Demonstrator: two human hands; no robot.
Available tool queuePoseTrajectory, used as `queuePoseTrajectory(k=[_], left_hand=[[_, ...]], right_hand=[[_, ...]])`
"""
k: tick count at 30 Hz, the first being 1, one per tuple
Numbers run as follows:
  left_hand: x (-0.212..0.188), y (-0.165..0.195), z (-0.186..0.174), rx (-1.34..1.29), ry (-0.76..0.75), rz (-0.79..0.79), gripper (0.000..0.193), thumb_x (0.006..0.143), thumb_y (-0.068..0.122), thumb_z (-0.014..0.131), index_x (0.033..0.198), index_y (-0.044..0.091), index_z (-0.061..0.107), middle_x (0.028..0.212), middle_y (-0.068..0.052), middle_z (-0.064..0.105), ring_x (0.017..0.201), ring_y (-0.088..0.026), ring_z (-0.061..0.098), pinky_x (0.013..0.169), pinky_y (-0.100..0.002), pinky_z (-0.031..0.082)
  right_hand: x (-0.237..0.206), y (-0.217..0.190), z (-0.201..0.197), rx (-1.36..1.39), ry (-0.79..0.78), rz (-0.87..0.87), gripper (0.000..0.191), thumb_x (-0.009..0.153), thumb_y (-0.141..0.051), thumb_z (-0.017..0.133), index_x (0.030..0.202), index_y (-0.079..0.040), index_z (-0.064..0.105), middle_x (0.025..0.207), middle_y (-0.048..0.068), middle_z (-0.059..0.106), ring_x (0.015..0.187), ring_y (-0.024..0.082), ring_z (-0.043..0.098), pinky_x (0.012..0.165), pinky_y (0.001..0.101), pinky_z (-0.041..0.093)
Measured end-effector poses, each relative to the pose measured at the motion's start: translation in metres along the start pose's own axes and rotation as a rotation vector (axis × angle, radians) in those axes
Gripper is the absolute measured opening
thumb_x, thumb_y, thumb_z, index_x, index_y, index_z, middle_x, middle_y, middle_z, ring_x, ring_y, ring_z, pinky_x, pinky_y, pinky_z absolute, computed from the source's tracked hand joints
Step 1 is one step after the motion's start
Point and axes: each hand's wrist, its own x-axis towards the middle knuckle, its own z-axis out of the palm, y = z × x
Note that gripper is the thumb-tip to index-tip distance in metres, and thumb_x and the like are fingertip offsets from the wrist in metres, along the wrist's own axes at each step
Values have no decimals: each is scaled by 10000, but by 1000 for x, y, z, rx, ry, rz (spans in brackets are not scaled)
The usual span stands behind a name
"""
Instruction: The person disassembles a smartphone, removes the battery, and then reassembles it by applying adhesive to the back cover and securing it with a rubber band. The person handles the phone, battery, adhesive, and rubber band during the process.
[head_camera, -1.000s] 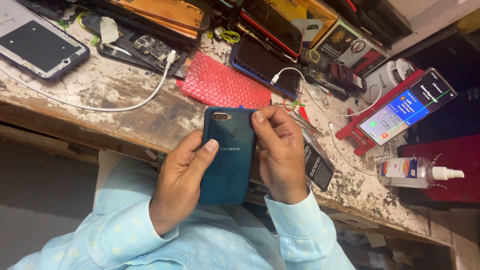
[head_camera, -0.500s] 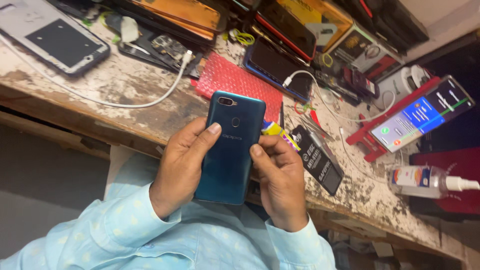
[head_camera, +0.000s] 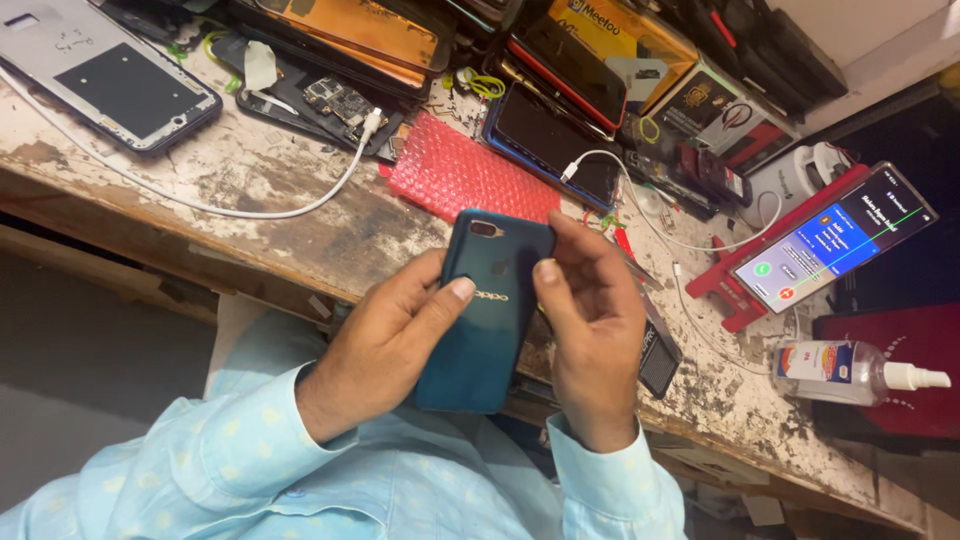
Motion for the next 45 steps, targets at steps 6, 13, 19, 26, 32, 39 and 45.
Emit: queuePoseTrajectory(k=[6, 13, 19, 26, 32, 39, 45], left_hand=[[-4, 3, 0, 2, -14, -10, 376, 1054, 208, 467, 1358, 15, 577, 1056, -32, 710, 948, -59, 657, 832, -246, 570], [-4, 3, 3, -44, -51, -54, 373, 1052, 168, 468, 1366, 3, 583, 963, -31, 709, 839, -53, 646, 745, -235, 566], [-5, 4, 1, -15, -54, -43, 361, 1049, 170, 481, 1348, -3, 587, 950, -25, 716, 820, -40, 648, 721, -225, 565], [-6, 4, -2, 8, -24, -82, 358, 1039, 195, 516, 1329, 9, 616, 895, -28, 720, 759, -40, 651, 667, -220, 568], [-5, 8, -1, 57, -26, -76, 345, 1028, 182, 531, 1315, 13, 621, 909, -16, 728, 770, -32, 647, 665, -216, 558], [-7, 26, 3, 492, 13, 13, 290, 979, 204, 566, 1197, 39, 666, 737, -79, 733, 612, -146, 697, 573, -303, 541], [-8, 34, 1, 714, -10, 124, 246, 979, 265, 581, 1071, 53, 663, 704, -168, 699, 681, -354, 714, 597, -438, 511]], right_hand=[[12, -1, 0, 145, 30, 60, 195, 1041, -52, 662, 1213, 38, 665, 1059, 79, 702, 945, 130, 641, 861, 284, 523], [23, -7, -2, 91, -115, 205, 175, 1015, -102, 642, 1136, 6, 708, 998, 52, 717, 905, 91, 653, 840, 235, 521], [30, 2, 0, 189, -168, 235, 102, 995, -53, 679, 1054, 29, 692, 960, 62, 723, 867, 110, 660, 815, 260, 527], [27, 1, 2, 214, -171, 229, 144, 999, -59, 654, 1081, 44, 711, 983, 83, 735, 894, 125, 671, 845, 273, 527], [29, -13, 5, 94, -198, 202, 219, 969, -74, 641, 1148, 34, 704, 1068, 60, 746, 970, 107, 680, 900, 263, 534], [39, -21, -1, -73, -338, 225, 177, 1003, -112, 658, 1082, 21, 746, 973, 51, 754, 882, 102, 678, 834, 262, 539], [37, -18, -11, 20, -384, 197, 177, 1005, -90, 665, 1112, 43, 710, 1028, 74, 737, 914, 124, 685, 868, 271, 546]])
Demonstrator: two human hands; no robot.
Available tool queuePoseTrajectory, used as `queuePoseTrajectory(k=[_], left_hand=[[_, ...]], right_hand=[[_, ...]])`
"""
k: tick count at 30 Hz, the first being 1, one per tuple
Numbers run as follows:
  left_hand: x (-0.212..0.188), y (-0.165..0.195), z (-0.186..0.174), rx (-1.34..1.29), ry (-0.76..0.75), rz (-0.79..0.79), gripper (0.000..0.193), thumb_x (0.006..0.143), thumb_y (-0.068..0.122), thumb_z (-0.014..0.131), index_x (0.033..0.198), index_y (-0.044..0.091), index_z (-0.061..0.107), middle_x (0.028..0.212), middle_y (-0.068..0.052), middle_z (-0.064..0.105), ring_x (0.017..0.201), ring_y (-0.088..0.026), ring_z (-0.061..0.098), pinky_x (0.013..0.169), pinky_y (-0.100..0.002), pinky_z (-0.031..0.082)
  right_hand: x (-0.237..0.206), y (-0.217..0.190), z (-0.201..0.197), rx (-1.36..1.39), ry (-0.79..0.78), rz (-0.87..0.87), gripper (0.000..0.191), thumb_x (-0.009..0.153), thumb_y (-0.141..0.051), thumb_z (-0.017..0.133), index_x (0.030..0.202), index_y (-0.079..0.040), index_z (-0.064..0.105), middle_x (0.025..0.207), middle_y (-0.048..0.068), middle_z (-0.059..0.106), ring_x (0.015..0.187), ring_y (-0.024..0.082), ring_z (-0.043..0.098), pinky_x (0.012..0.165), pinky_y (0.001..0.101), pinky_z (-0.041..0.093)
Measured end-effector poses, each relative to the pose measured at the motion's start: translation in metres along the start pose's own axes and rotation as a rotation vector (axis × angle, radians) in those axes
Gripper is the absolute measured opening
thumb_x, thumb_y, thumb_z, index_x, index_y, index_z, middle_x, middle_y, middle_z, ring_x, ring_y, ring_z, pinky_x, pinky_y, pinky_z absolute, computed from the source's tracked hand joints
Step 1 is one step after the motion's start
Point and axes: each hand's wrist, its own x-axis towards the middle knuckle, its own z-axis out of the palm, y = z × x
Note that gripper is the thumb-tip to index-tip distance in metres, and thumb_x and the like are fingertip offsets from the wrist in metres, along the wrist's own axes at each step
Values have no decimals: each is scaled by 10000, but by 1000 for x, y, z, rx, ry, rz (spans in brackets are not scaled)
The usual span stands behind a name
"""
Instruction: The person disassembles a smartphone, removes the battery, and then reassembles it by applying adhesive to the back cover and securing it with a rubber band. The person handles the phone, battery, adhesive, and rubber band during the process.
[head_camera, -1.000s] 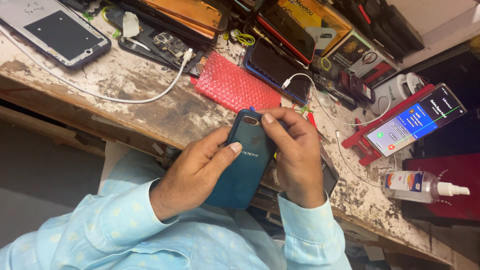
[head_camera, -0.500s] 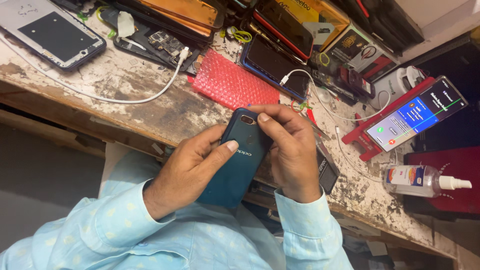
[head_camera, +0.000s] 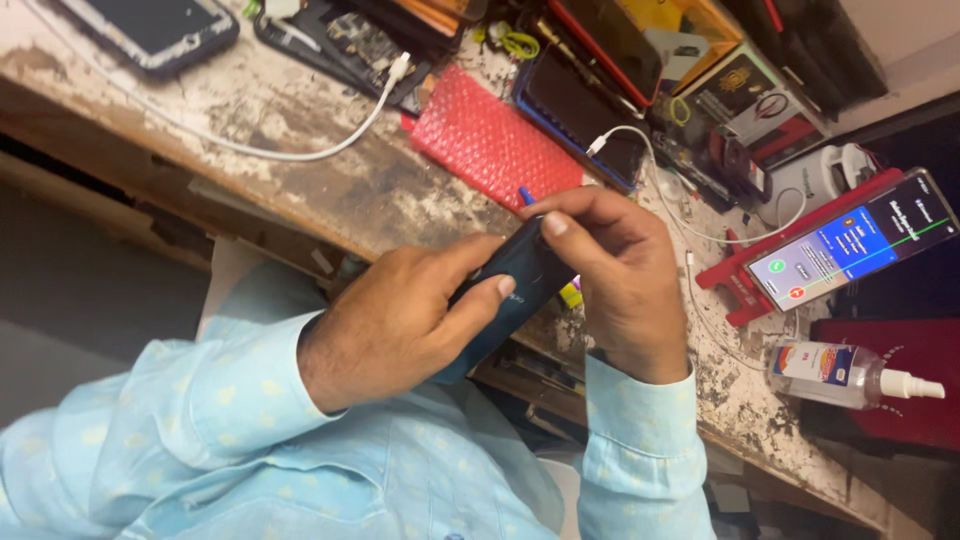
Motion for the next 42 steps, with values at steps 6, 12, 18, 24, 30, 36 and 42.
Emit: queuePoseTrajectory(k=[6, 12, 18, 24, 30, 36, 42], left_hand=[[-5, -1, 0, -33, -5, 10, 299, 917, 301, 645, 1100, 69, 689, 691, -147, 709, 637, -316, 731, 570, -425, 534], [-8, 1, -2, -80, -59, -101, 322, 928, 306, 616, 1162, 102, 705, 604, -123, 699, 560, -257, 691, 512, -393, 543], [-10, 4, 2, -3, 105, 126, 263, 985, 248, 612, 1136, 59, 717, 710, -154, 699, 633, -324, 717, 546, -417, 518], [-11, 4, 7, -20, 75, 119, 229, 978, 226, 608, 1100, 65, 715, 706, -163, 693, 634, -336, 710, 555, -427, 510], [-10, -1, 8, -386, 41, -67, 277, 1008, 192, 599, 1182, 23, 732, 761, -49, 755, 676, -71, 637, 578, -274, 552], [-3, -7, 1, -628, 69, -74, 327, 1036, 153, 548, 1279, -11, 693, 972, -10, 750, 831, -31, 646, 722, -199, 565], [-3, -12, 4, -733, -15, -115, 367, 1032, 159, 540, 1342, -13, 636, 1025, -36, 754, 849, -49, 670, 738, -216, 576]], right_hand=[[-6, 9, -8, 126, -6, -36, 172, 1068, -89, 652, 1163, 53, 670, 1063, 87, 704, 952, 132, 664, 895, 274, 531], [-8, 14, -11, 191, -4, -41, 172, 1058, -78, 650, 1169, 54, 657, 1105, 107, 700, 959, 152, 673, 892, 300, 548], [-12, 13, -16, 189, -4, -49, 151, 1055, -42, 641, 1164, 60, 662, 1084, 113, 700, 975, 161, 669, 920, 303, 536], [-18, 10, -12, 153, -6, -133, 122, 1092, -35, 657, 1128, 81, 663, 1105, 112, 677, 1012, 150, 649, 988, 310, 509], [-17, 12, -8, 319, 88, -18, 339, 1059, -243, 583, 1264, 20, 643, 1208, 100, 706, 1060, 139, 665, 978, 304, 523], [-32, 29, 1, 472, 96, 15, 292, 1123, -223, 568, 1190, 46, 660, 1095, 110, 726, 953, 160, 657, 858, 318, 516], [-36, 37, 2, 380, 184, -8, 136, 1006, -56, 644, 1104, 33, 675, 1059, 78, 734, 947, 124, 662, 887, 288, 519]])
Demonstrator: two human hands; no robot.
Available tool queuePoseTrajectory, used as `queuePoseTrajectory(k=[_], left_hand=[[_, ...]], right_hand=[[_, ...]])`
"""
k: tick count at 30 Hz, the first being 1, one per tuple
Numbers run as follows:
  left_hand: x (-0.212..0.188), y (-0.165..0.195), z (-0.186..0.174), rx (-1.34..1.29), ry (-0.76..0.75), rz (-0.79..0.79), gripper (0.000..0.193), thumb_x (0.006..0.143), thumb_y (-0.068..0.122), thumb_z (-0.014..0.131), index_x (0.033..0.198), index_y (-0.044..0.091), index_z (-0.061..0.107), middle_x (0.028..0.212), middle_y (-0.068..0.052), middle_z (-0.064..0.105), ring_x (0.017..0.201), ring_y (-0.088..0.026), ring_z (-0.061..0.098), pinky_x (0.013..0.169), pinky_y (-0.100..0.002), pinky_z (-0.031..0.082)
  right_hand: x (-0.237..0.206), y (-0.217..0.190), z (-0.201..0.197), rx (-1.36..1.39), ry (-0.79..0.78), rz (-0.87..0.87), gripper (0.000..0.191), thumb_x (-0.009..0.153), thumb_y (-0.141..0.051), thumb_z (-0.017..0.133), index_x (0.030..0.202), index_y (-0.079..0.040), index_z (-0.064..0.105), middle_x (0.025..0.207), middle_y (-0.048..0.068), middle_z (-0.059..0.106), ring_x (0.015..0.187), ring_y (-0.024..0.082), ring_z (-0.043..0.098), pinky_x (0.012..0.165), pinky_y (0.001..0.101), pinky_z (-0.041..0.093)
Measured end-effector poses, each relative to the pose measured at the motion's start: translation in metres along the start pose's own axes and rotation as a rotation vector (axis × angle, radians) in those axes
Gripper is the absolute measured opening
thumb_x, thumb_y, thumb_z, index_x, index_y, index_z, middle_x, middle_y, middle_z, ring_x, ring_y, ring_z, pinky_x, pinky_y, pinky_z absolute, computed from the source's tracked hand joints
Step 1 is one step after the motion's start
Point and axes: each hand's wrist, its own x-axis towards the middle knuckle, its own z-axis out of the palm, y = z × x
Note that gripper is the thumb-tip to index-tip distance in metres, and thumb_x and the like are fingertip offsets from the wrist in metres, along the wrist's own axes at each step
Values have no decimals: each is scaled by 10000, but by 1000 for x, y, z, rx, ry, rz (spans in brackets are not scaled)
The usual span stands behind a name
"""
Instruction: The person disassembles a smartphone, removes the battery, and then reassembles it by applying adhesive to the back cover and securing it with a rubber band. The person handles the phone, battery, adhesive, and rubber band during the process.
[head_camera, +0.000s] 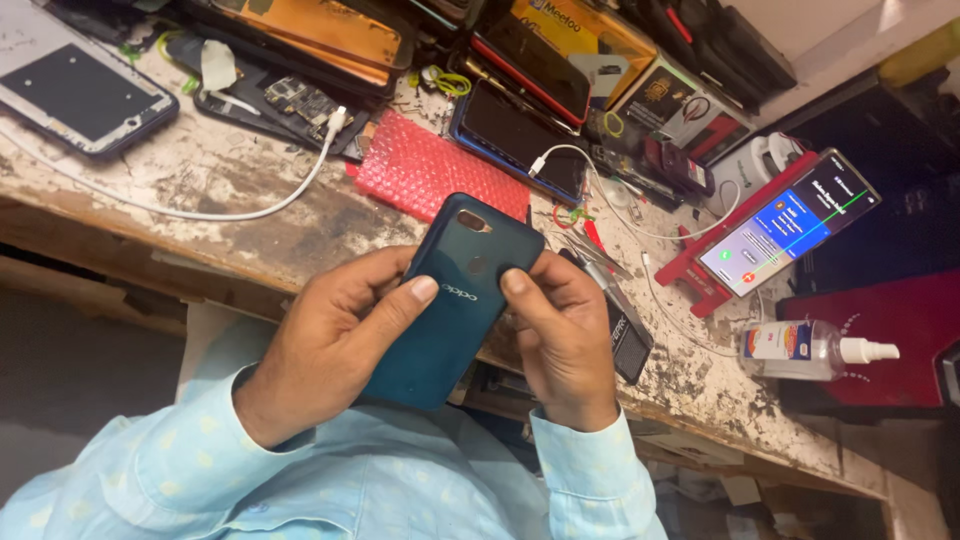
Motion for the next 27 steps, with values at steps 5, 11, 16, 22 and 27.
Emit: queuePoseTrajectory(k=[5, 11, 16, 22, 27], left_hand=[[5, -12, -1, -100, 71, 94, 331, 1076, 158, 540, 1322, -40, 639, 1057, -72, 737, 894, -79, 663, 792, -236, 558], [10, -19, -2, -309, 166, 203, 294, 1101, 178, 540, 1285, -39, 618, 1143, -92, 719, 1005, -112, 667, 910, -270, 549], [14, -22, 6, -355, 149, 242, 275, 1090, 177, 543, 1289, -2, 604, 1194, -86, 703, 1083, -122, 659, 968, -280, 538], [21, -28, 10, -168, 322, 348, 281, 1057, 159, 574, 1299, 19, 550, 1191, -56, 669, 1073, -120, 651, 934, -291, 552], [9, -35, 16, -485, 265, 117, 309, 993, 126, 516, 1289, 84, 595, 1207, -4, 691, 1074, -60, 660, 942, -227, 537]], right_hand=[[-4, 3, 21, -120, 71, -52, 180, 970, -2, 682, 1142, 45, 661, 1054, 72, 718, 958, 126, 655, 902, 279, 528], [-32, 19, 48, -154, 76, -52, 226, 910, 32, 708, 1126, 24, 643, 1043, 92, 732, 940, 125, 688, 867, 282, 566], [-35, 17, 47, -289, 158, -175, 142, 936, 34, 737, 1057, 39, 663, 998, 84, 719, 896, 114, 661, 834, 273, 535], [-35, 11, 60, -1108, 224, -834, 303, 840, 20, 808, 1100, -28, 658, 994, 87, 666, 896, 238, 666, 853, 321, 533], [-22, 8, 78, -1260, 82, -889, 405, 828, -15, 836, 1186, -18, 647, 1084, 122, 617, 965, 316, 634, 863, 423, 513]])
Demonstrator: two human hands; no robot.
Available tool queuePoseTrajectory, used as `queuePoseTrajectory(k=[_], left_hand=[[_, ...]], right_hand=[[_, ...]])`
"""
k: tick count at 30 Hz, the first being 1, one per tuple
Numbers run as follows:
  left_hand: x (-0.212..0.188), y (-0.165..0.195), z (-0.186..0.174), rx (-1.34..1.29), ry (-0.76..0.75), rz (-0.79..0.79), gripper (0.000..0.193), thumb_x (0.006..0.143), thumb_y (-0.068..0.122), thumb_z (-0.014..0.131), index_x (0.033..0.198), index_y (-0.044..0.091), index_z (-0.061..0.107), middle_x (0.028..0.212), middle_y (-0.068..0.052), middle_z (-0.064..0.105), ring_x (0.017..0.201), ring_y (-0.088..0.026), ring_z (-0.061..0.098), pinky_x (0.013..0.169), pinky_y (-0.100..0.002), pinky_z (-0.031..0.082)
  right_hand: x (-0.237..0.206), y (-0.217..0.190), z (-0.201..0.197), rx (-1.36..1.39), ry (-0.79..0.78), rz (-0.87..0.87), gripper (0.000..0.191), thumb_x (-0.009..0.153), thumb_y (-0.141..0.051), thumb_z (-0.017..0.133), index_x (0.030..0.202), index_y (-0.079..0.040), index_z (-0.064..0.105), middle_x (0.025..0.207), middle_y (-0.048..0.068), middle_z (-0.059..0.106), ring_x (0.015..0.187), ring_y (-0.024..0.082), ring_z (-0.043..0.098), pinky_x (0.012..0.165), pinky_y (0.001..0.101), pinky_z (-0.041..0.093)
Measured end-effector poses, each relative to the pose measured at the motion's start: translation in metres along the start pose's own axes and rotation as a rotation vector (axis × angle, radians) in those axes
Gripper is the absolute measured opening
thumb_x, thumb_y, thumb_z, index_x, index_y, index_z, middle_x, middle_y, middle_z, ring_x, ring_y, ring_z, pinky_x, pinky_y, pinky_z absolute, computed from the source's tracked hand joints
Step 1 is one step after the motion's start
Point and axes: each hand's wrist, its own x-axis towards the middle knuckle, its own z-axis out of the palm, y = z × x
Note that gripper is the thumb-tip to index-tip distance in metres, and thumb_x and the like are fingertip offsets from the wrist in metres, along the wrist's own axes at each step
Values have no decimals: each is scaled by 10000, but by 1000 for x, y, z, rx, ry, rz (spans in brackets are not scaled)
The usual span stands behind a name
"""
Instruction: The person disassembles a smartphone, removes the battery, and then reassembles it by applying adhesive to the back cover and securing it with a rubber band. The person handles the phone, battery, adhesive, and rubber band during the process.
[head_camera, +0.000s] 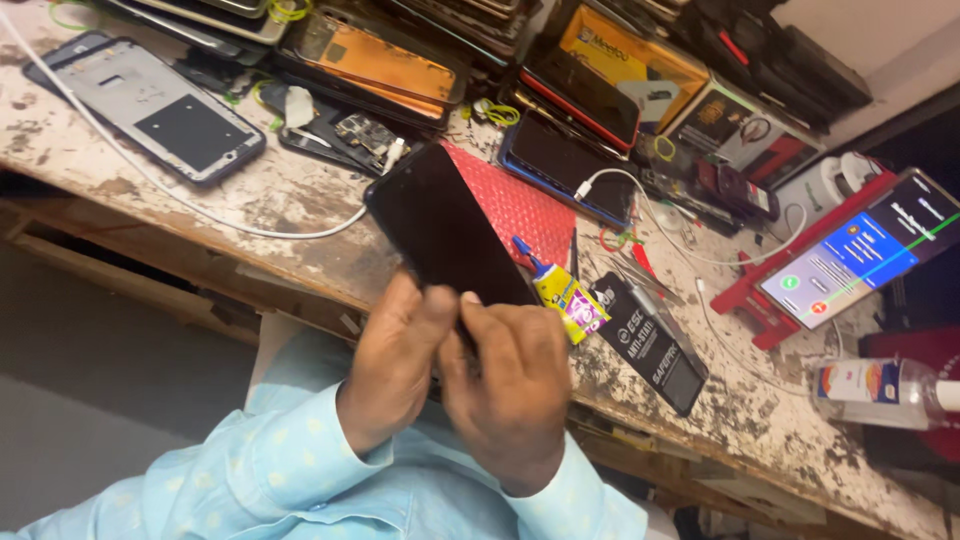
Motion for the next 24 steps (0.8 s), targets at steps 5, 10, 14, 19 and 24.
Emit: queuePoseTrajectory(k=[5, 10, 14, 19, 24], left_hand=[[9, 10, -15, 128, -75, 38, 308, 1073, 42, 581, 1363, -61, 568, 1255, -152, 656, 1092, -186, 628, 948, -350, 515], [2, 7, -16, 192, -134, 119, 518, 985, -15, 548, 1487, 26, 425, 1388, -90, 575, 1271, -144, 565, 1100, -336, 456], [-2, 5, -14, 229, -150, 116, 513, 990, -26, 541, 1489, 9, 430, 1357, -93, 593, 1254, -151, 573, 1103, -337, 462], [-3, 4, -16, 211, -147, 114, 534, 968, -34, 536, 1489, 10, 425, 1352, -89, 594, 1252, -151, 568, 1102, -336, 460], [-4, 3, -20, 303, -208, 156, 491, 997, -31, 544, 1476, -12, 434, 1370, -94, 586, 1286, -147, 551, 1144, -332, 444]], right_hand=[[0, -7, -6, 18, -1, 41, 532, 743, -135, 846, 1211, -27, 615, 1156, 147, 604, 1029, 341, 601, 911, 421, 497], [-8, 17, -10, 720, 18, 631, 438, 950, -20, 701, 1371, -24, 581, 1117, 29, 637, 959, 98, 611, 885, 247, 523], [-18, 31, -7, 889, -13, 680, 385, 981, 29, 674, 1360, 13, 611, 1063, 13, 619, 941, 65, 581, 848, 208, 493], [-25, 29, -3, 890, 11, 693, 380, 975, 43, 677, 1350, 19, 621, 1036, 4, 618, 904, 60, 569, 809, 201, 479], [-26, 31, -8, 875, -28, 697, 364, 973, 46, 671, 1333, 15, 623, 1018, 10, 629, 902, 63, 586, 819, 202, 484]])
